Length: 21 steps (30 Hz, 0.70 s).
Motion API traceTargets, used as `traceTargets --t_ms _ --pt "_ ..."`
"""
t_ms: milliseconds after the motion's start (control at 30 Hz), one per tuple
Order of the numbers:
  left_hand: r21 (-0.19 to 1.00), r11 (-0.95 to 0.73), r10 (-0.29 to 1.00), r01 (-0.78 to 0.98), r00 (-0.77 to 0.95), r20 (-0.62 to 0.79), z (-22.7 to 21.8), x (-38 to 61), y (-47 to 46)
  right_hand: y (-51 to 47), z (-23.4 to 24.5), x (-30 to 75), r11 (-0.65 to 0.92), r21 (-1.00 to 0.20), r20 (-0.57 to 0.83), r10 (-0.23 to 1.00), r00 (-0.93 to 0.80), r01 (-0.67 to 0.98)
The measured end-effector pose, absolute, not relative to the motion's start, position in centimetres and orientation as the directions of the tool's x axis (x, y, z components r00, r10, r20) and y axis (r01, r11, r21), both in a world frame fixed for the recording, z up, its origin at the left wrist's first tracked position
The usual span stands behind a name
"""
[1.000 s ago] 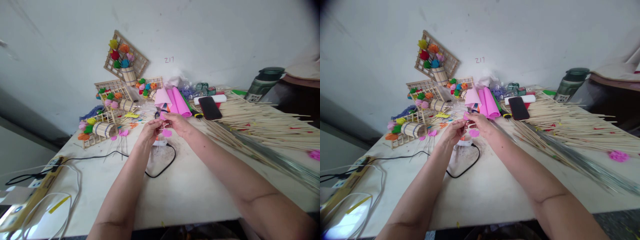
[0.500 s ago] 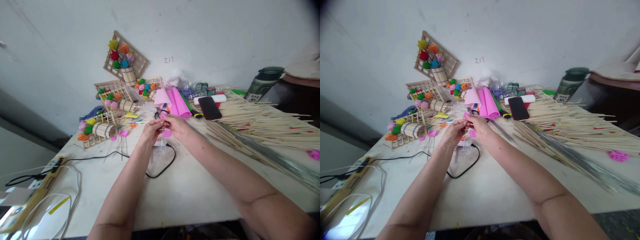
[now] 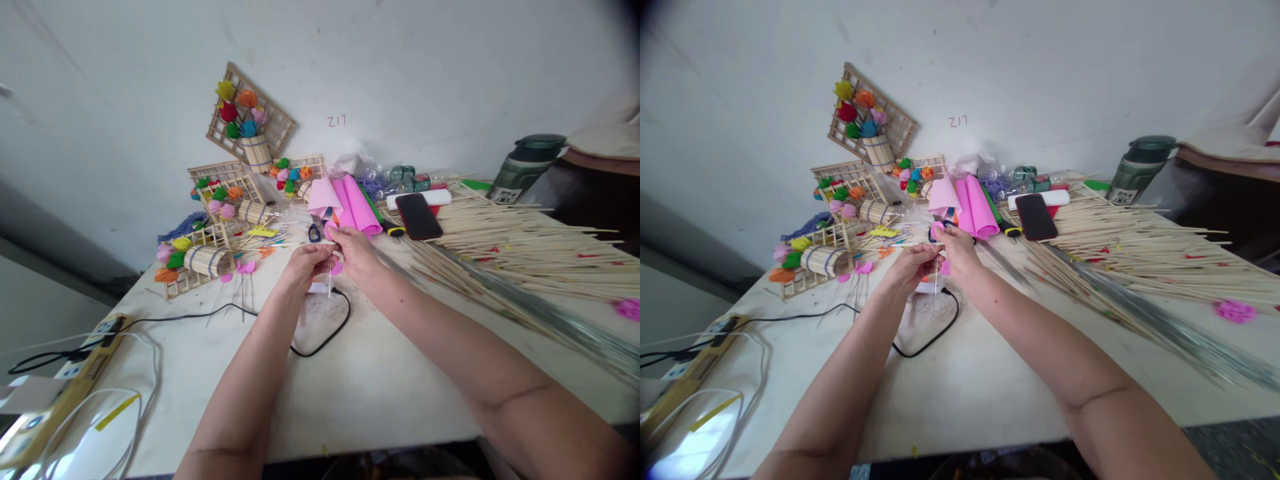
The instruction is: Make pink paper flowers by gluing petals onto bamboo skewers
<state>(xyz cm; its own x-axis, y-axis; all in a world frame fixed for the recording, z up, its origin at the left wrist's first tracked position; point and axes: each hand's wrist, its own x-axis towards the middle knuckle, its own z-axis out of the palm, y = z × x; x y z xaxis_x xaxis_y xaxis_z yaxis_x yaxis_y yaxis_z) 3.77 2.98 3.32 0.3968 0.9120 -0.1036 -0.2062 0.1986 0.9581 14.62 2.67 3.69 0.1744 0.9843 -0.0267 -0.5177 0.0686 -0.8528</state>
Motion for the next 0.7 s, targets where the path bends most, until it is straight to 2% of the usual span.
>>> traceTargets --t_ms 167,367,700 --pt "0.972 0.169 0.917 -0.16 0.386 -0.096 3.44 3.74 2.91 2.95 3.3 14.78 0.156 -0.882 0.047 0.968 0.246 -0.445" --pt "0.985 0.121 0.917 -0.12 0.394 -0.065 3.33 3.64 2.93 2.96 3.17 14.6 0.207 -0.881 0.072 0.948 0.311 -0.425" --pt "0.989 0.122 0.922 -0.086 0.379 -0.081 3.8 3.31 2.87 3.22 3.38 14.95 0.168 -0.867 0.072 0.974 0.215 -0.469"
